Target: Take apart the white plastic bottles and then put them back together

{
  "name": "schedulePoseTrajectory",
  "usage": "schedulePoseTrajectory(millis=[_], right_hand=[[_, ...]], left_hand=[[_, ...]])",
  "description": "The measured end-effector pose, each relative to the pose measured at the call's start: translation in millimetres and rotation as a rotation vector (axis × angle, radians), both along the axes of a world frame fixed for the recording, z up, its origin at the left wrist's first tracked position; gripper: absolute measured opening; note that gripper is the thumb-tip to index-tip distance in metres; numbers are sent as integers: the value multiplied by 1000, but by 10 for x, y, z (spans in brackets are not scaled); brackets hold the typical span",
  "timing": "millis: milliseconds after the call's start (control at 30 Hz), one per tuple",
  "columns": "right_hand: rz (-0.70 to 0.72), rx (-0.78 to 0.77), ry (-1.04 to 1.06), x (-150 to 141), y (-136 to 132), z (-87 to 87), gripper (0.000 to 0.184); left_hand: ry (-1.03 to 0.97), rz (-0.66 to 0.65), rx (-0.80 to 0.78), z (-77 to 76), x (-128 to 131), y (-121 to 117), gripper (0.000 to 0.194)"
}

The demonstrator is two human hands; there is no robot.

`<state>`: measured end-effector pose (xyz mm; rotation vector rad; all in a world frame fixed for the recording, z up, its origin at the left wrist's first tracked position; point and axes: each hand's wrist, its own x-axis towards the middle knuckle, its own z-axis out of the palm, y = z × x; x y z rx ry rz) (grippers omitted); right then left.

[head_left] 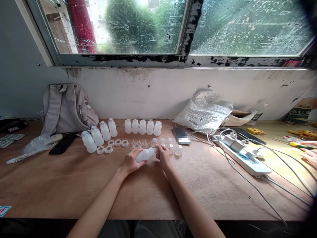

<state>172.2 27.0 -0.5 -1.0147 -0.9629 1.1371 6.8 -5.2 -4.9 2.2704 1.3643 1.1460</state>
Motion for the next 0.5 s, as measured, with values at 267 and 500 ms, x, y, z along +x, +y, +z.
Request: schedulePoseTrajectory(millis=[267,500], right_hand=[[140,41,71,-15,-43,93,25],[442,40,76,-36,-133,233,34]], left_hand=[[-228,-32,-196,84,-15,22,39],[-506,-244,-641,129,-23,-9,48]])
